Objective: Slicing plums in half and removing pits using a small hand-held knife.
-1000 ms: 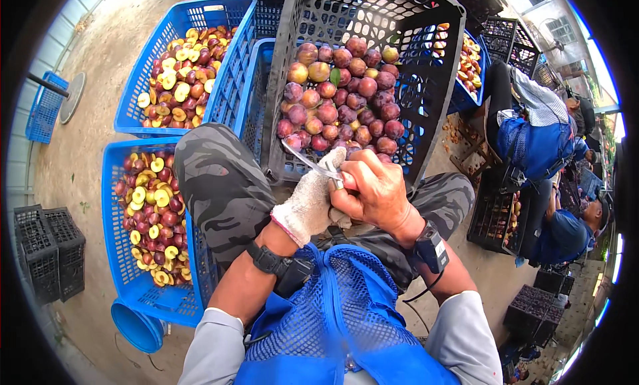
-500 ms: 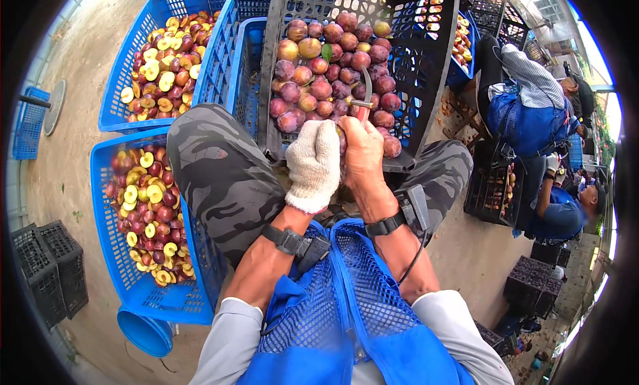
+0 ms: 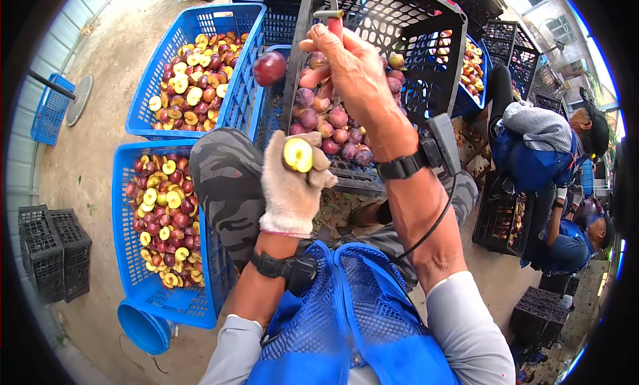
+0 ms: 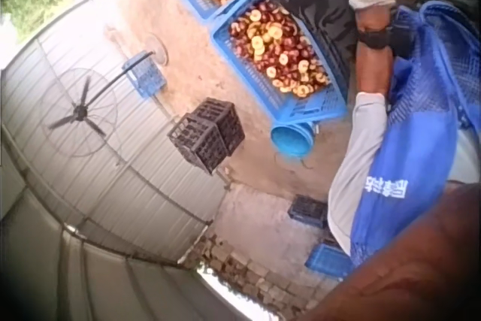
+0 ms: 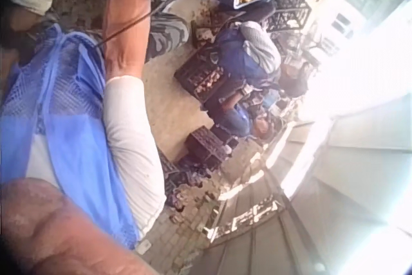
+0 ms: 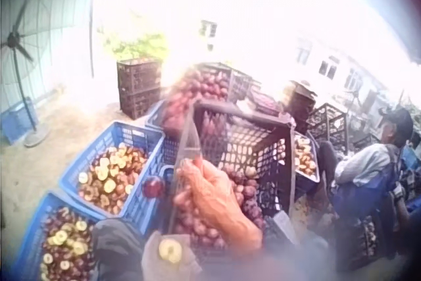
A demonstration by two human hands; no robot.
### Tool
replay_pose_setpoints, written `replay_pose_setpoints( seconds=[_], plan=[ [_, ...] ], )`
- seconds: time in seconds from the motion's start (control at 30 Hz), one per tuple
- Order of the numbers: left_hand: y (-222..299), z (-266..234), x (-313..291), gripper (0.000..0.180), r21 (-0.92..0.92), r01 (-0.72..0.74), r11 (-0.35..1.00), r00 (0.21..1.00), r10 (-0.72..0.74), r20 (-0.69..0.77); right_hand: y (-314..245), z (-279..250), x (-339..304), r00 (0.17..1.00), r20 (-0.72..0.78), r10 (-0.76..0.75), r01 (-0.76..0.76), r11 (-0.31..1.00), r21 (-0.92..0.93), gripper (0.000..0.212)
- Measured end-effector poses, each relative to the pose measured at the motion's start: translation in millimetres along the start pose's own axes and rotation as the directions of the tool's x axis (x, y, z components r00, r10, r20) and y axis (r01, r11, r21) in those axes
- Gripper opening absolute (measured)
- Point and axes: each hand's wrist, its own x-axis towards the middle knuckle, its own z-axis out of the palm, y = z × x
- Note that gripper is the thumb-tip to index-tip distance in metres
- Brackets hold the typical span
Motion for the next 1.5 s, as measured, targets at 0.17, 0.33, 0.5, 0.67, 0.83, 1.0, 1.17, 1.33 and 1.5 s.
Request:
replay_pose_setpoints(
  seconds=[0.17, 0.33, 0.5, 0.67, 0.83, 1.0, 1.17, 1.33, 1.5],
  plan=[
    [122.0, 8.9, -55.3, 0.051, 0.422, -0.725, 0.545, 0.597, 0.802, -0.011, 82.7, -71.7, 17.9, 0.977, -0.208, -0.054, -0.022, 0.938, -0.347, 0.027],
    [174.0, -36.4, -79.4, 0.031, 0.953, 0.041, -0.301, 0.139, 0.946, 0.293, 220.7, -52.2, -3.3, 0.976, -0.216, 0.028, -0.150, 0.806, -0.572, 0.039],
    [89.7, 22.4, -64.3, 0.027, 0.838, -0.513, 0.183, 0.534, 0.833, 0.145, 237.4, -35.5, -3.0, 0.973, -0.213, 0.087, -0.217, 0.657, -0.722, 0.048],
    [6.5, 14.8, -13.5, 0.047, 0.550, -0.061, 0.833, 0.990, 0.122, -0.075, 170.6, -55.7, -34.9, 0.951, -0.299, 0.074, -0.203, 0.880, -0.428, 0.041],
    [-37.0, -11.8, 43.2, 0.051, 0.242, 0.177, 0.954, 0.983, -0.186, 0.012, 102.9, -64.6, -94.8, 0.931, 0.072, -0.358, 0.316, 0.690, -0.651, 0.041],
    [-24.2, -3.9, 44.3, 0.046, 0.060, 0.364, 0.929, 0.931, -0.365, 0.010, 75.7, -99.3, -118.1, 0.931, -0.233, 0.280, -0.271, 0.960, 0.069, 0.020],
    [-33.4, 1.1, 42.3, 0.047, 0.110, 0.342, 0.933, 0.939, -0.339, -0.053, 62.6, -95.1, -135.5, 0.984, -0.013, 0.180, -0.179, 0.964, -0.198, 0.024],
    [-38.1, 1.9, 37.0, 0.045, 0.185, 0.281, 0.942, 0.960, -0.279, -0.037, 62.0, -82.0, -136.6, 0.999, 0.000, 0.052, -0.049, 0.935, -0.351, 0.023],
    [-37.5, -4.2, 37.9, 0.047, 0.128, 0.334, 0.934, 0.939, -0.318, -0.130, 78.3, -80.7, -145.0, 0.999, 0.033, -0.038, 0.049, 0.905, -0.422, 0.026]
  ],
)
